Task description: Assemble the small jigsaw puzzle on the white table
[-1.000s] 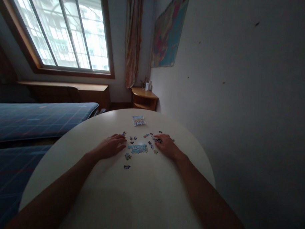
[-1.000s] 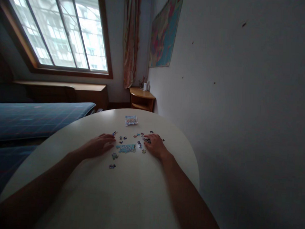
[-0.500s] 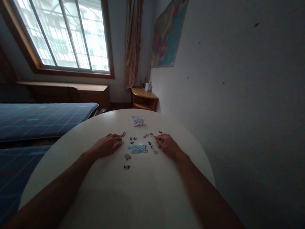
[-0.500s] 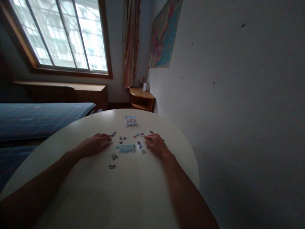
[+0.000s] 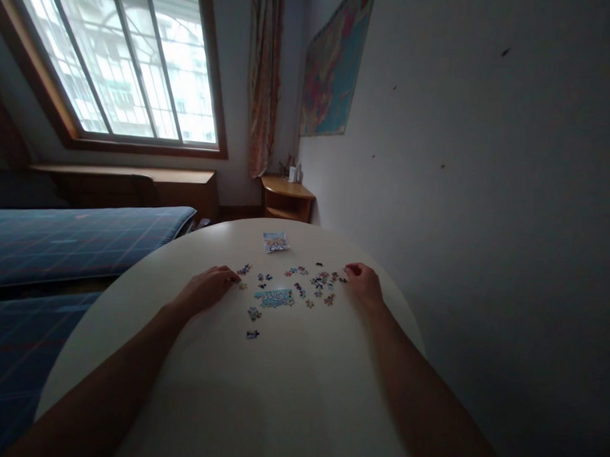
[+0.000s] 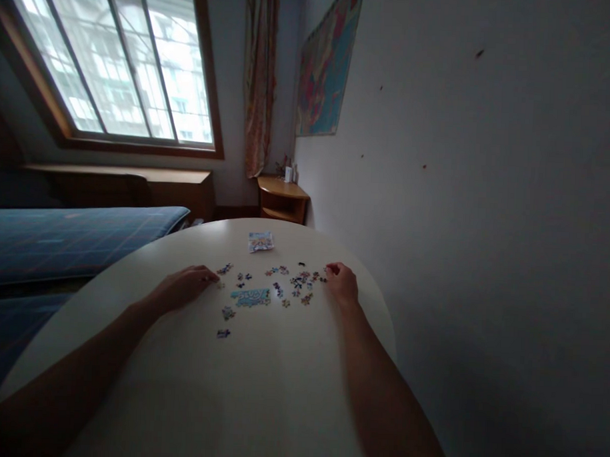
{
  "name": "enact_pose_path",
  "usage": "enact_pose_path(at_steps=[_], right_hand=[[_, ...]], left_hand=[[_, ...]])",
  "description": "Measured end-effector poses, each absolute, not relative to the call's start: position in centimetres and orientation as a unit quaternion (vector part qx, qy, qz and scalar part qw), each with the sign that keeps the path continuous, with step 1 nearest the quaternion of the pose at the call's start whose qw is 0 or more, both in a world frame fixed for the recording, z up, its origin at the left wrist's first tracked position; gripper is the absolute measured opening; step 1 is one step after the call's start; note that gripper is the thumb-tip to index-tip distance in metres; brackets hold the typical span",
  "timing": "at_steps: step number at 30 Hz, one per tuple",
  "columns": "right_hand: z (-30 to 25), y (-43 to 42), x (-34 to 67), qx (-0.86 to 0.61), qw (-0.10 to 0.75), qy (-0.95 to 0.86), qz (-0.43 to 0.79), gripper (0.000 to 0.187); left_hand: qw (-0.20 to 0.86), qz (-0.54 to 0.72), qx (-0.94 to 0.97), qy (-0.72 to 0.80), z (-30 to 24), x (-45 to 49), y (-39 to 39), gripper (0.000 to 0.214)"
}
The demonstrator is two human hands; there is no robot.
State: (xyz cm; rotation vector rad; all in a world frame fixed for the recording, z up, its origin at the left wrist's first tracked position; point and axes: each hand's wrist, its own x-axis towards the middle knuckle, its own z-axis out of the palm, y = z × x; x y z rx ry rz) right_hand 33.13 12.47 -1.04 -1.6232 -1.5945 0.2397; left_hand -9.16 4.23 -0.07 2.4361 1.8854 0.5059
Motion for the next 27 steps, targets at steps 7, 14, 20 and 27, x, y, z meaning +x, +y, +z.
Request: enact_pose_path(at_steps=[7,14,20,27], right_hand=[[-1.4,12.4,33.3,-0.705,0.341,-0.618,0.063,0.019],[-1.9,12.6,33.7,-0.704,0.293,-0.648,0.002,0.021],[-2.0,12.7,31.8,-0.568,0.27,-0.776,0.042,0.03],[-1.6,12.1,31.4,-0.501,0.283,-0.812,0.096,0.036]], left_hand=[[0.005,0.174,0.773,0.61,0.0,-9.2,4.3,0.031],[-0.001,0.167,0.772,0.613,-0.3,-9.3,4.5,0.031],[-0.002,0.171,0.773,0.611,-0.4,-9.2,4.5,0.032],[0.009,0.185,0.78,0.598,-0.4,-9.2,4.4,0.033]])
